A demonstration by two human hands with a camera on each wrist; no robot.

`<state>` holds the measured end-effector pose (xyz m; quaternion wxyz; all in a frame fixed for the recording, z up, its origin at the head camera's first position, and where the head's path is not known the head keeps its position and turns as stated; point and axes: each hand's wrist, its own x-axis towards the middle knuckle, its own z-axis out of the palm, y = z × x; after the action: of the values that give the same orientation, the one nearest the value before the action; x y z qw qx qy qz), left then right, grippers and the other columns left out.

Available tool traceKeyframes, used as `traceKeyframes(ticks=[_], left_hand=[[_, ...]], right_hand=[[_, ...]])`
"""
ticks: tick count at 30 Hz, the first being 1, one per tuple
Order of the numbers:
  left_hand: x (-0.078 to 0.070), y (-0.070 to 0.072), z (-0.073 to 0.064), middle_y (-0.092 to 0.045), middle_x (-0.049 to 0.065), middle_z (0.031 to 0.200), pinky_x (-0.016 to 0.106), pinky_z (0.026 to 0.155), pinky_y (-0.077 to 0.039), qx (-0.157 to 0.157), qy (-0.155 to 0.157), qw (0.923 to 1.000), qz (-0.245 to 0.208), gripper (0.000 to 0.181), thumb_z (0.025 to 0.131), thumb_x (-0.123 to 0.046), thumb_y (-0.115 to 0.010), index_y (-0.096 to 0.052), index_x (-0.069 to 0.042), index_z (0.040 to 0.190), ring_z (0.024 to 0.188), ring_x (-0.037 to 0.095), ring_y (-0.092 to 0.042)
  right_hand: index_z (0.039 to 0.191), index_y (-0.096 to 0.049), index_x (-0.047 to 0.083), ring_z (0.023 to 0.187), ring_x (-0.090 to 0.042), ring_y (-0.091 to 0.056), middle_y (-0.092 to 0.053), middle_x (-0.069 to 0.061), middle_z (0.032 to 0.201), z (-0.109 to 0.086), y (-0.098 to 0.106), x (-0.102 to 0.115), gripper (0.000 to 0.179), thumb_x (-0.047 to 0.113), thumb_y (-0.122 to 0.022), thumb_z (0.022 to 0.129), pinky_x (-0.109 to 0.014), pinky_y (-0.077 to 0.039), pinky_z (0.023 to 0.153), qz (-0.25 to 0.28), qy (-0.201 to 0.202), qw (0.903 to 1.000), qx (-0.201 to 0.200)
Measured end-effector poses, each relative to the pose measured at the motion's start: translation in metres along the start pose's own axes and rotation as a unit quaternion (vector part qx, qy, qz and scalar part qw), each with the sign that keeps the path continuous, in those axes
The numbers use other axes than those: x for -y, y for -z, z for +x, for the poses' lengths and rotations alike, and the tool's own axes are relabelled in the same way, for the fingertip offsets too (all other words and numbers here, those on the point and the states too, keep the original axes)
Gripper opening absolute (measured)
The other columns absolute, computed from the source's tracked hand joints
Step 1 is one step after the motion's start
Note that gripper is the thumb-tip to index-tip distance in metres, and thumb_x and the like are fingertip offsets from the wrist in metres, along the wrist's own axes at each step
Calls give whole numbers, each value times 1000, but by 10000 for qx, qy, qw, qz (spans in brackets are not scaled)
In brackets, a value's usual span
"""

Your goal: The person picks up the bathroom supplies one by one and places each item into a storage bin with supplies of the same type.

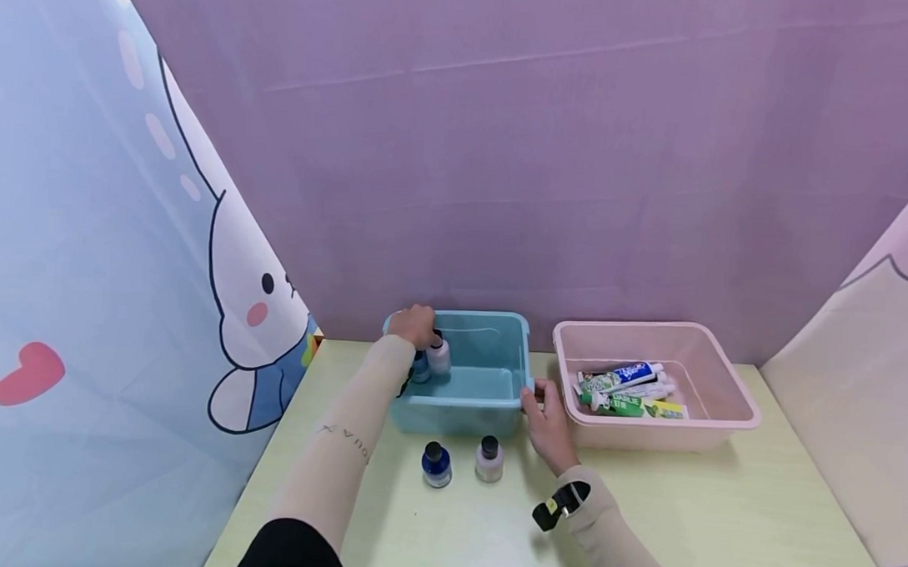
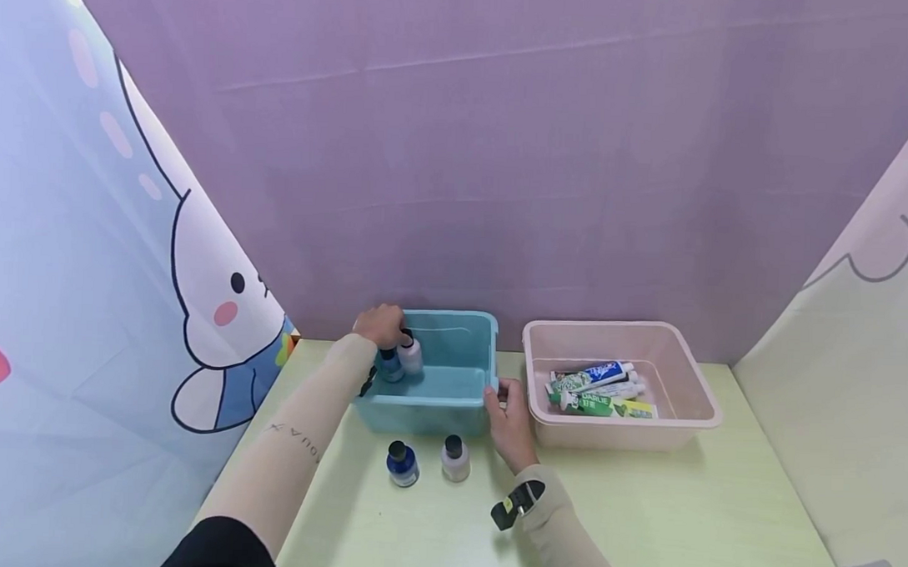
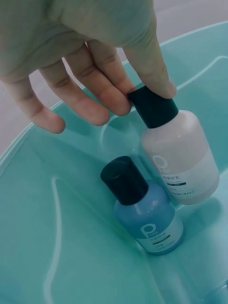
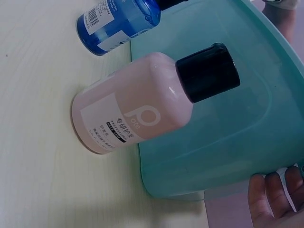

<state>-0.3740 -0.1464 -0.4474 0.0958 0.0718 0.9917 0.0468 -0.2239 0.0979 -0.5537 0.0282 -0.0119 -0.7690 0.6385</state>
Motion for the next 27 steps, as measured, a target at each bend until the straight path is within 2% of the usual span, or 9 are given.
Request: traceKeyframes(ticks=[10,14,18,20,23,27], left_hand=[[-5,5,-7,-74,6,96,43,79,-58,-23,-49,10000,59,20,93,-29,-77,-73,-10,99,84,22,-68],[-4,6,-6,-70,3,85,42,75,-57,-182,-2,9998,5,15,96,-25,-72,-71,-12,87,80,22,-67],[-2,6,-2,-52,-1,63,38,65,-50,-378,-54,9991,-177,37,99,-20,-63,-56,-15,63,65,18,-54],[-1,8,-1,-45,-2,58,37,62,-45,-426,-125,9987,-261,44,99,-19,-62,-49,-16,58,61,18,-48],[1,11,-1,-43,-3,56,36,60,-43,-434,-204,9983,-317,44,97,-20,-63,-49,-16,56,59,17,-46],[3,15,-4,-53,-2,61,36,61,-45,-379,-232,9980,-446,36,97,-24,-65,-62,-15,63,61,17,-53]], right_hand=[[137,-44,4,118,-29,-53,-52,-16,132,2,0,-2,37,30,-44,110,-46,-52,103,-17,4,10000,-62],[137,-45,5,118,-29,-53,-53,-16,132,3,0,-1,36,30,-44,110,-45,-52,103,-30,-20,10000,-26],[137,-44,5,119,-29,-53,-52,-16,132,4,1,-1,37,31,-44,110,-45,-51,104,-21,-25,10000,-17],[138,-44,5,119,-29,-52,-52,-15,133,5,1,-2,38,31,-44,110,-46,-52,104,6,-22,10000,-7],[138,-44,4,120,-30,-52,-51,-16,133,6,1,-3,39,31,-44,110,-47,-52,105,91,7,10000,6],[138,-43,4,121,-31,-52,-51,-16,134,6,3,-4,39,31,-45,110,-48,-52,105,96,31,9999,19]])
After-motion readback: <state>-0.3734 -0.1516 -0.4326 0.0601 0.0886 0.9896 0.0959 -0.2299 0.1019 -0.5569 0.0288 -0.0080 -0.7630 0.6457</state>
